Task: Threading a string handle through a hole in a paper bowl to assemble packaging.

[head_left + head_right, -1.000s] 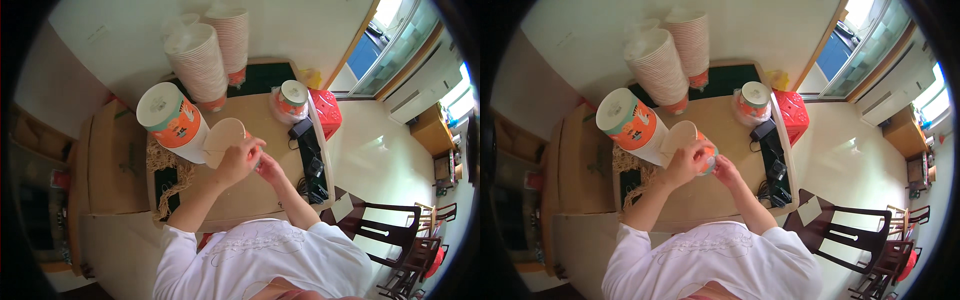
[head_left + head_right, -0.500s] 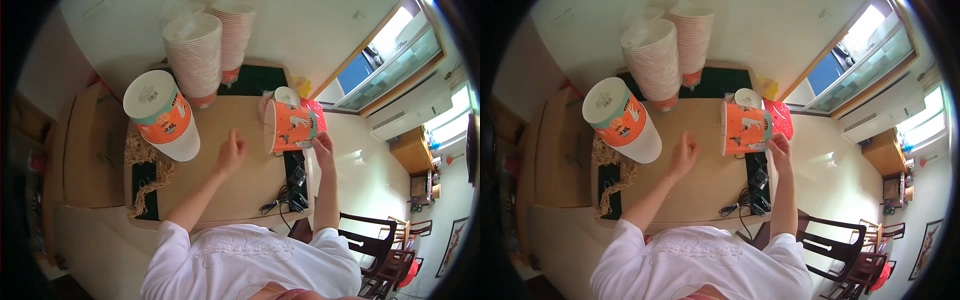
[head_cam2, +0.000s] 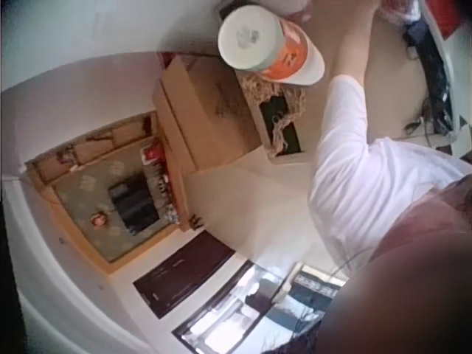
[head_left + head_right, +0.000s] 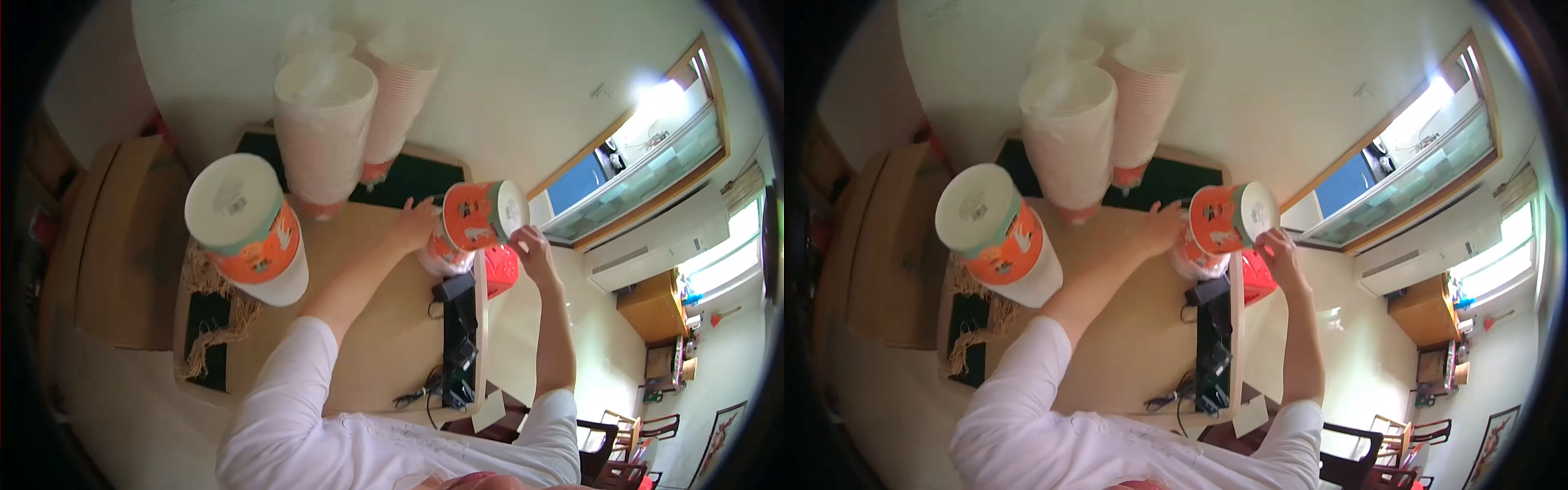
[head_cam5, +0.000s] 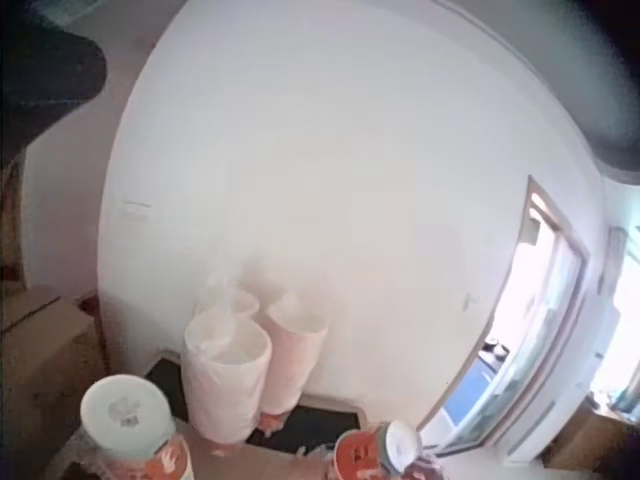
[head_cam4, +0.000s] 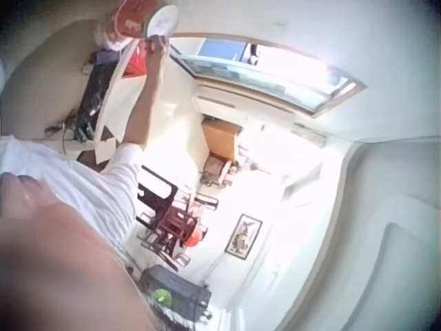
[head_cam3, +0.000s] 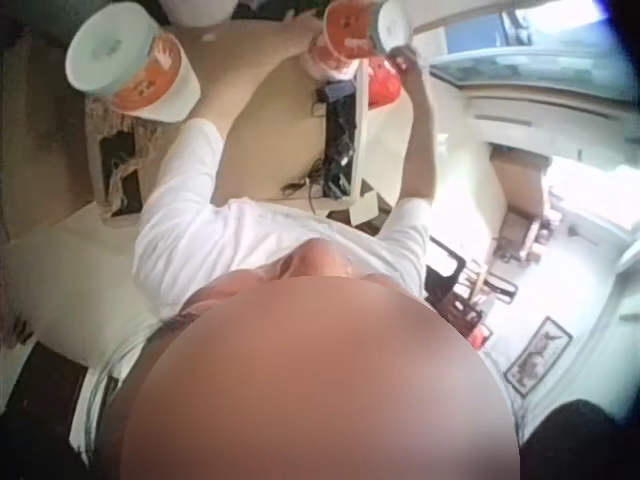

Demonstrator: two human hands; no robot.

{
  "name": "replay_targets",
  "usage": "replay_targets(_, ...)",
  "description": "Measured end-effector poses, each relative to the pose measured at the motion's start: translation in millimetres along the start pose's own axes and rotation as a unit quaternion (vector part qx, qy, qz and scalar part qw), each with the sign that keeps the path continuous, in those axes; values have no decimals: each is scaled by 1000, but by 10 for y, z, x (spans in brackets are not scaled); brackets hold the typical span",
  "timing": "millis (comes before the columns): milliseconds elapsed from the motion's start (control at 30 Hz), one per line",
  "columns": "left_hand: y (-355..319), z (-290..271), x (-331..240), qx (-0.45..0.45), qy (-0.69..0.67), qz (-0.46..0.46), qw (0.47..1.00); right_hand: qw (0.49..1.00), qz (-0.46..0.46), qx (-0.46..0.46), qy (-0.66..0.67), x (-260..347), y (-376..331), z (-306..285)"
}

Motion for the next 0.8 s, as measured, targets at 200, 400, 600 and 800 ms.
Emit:
replay_targets(200,228,682,117,63,-16,-2,998,996,26,78,-19,-253,200,139)
replay_targets(400,230,1121,116,50,-59,18,997,988,64,132,-38,-321,311,219)
replay_targets(600,128,1186,161,45,-31,23,998,977,86,192,-44,-366,412,466)
replay_targets(800,99,988,145,-59,-178,-119,975,970,86,220,-54,-511,252,693)
Point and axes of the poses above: each hand's wrist, its own y-axis towards the middle knuckle, its own z-axis out of the palm, x = y × z, the point moved 2 cm from there along y, towards the middle knuckle, and after that the axes turned 6 degrees about y, right-handed, at the moved point
